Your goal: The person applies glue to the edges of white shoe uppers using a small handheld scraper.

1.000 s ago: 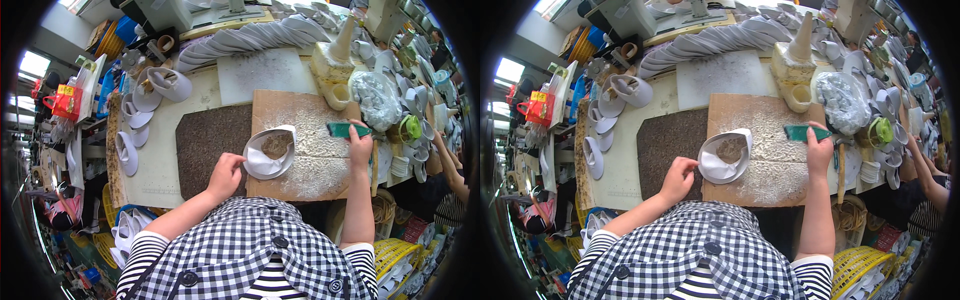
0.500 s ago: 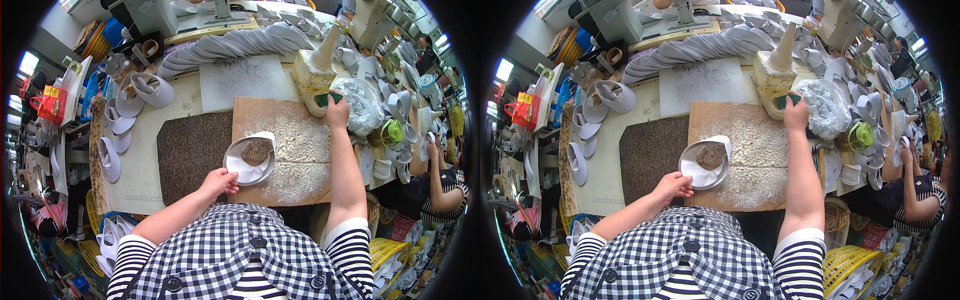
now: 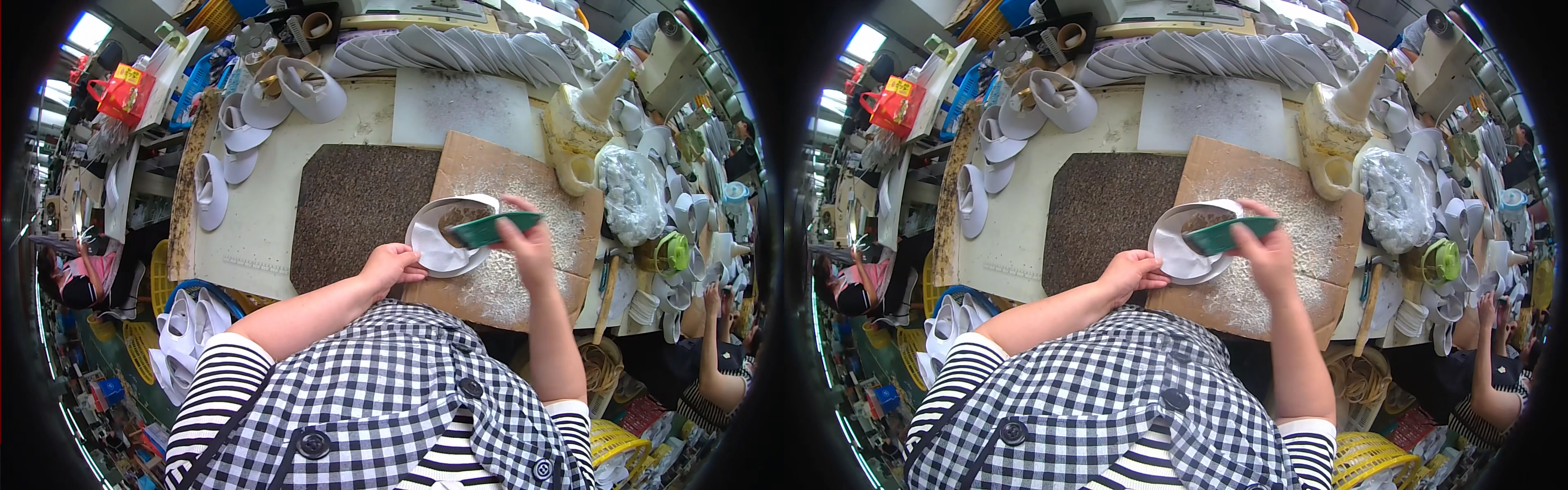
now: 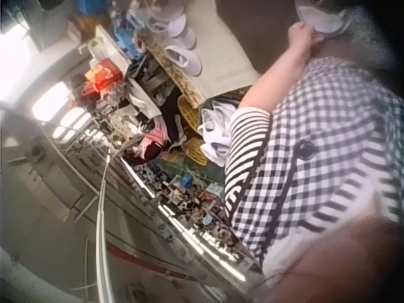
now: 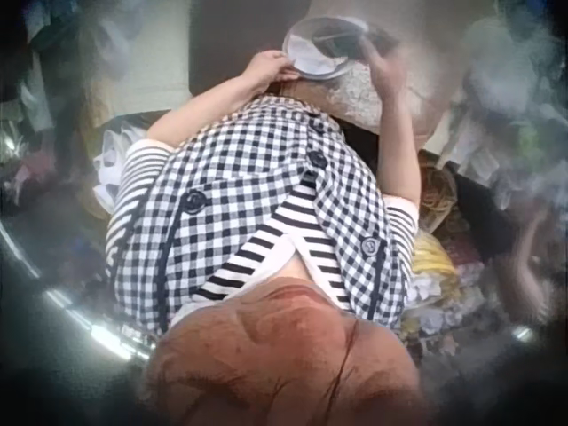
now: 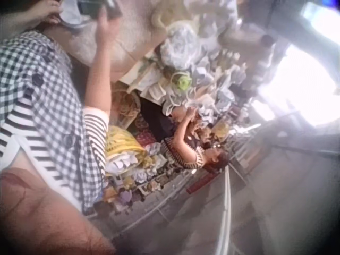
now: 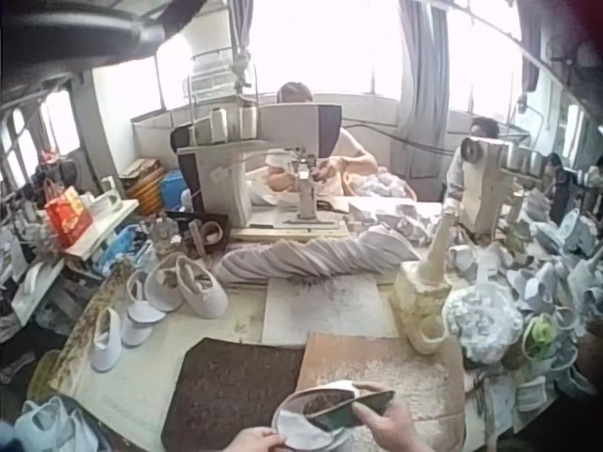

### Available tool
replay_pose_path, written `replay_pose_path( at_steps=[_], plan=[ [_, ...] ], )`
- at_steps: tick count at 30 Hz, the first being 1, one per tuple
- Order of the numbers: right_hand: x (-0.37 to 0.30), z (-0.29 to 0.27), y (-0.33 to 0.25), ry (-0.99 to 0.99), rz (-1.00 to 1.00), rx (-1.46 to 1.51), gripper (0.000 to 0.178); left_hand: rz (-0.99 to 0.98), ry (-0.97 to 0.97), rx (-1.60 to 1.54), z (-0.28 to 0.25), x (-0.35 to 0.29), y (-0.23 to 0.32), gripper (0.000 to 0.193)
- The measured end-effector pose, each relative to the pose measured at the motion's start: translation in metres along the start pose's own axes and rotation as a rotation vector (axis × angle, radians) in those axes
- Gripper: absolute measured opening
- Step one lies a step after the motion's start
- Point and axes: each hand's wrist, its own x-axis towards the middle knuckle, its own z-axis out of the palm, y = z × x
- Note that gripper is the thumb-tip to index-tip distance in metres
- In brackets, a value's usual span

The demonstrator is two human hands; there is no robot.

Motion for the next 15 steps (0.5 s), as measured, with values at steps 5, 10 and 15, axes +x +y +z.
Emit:
replay_pose_path(
  at_steps=[5, 10, 15],
  plan=[
    [0.013, 0.045, 0.050, 0.022, -0.358, -0.499, 0.020, 0.029, -0.039, 0.024, 0.005, -0.004, 0.002, 0.018],
    [0.009, 0.030, 0.047, -0.290, -0.549, -0.751, 0.023, 0.042, -0.070, -0.034, -0.001, -0.001, -0.006, 0.017],
    [0.004, 0.011, 0.023, -0.481, -0.493, -1.037, 0.030, 0.052, -0.065, -0.017, -0.003, 0.000, -0.008, 0.018]
  ],
)
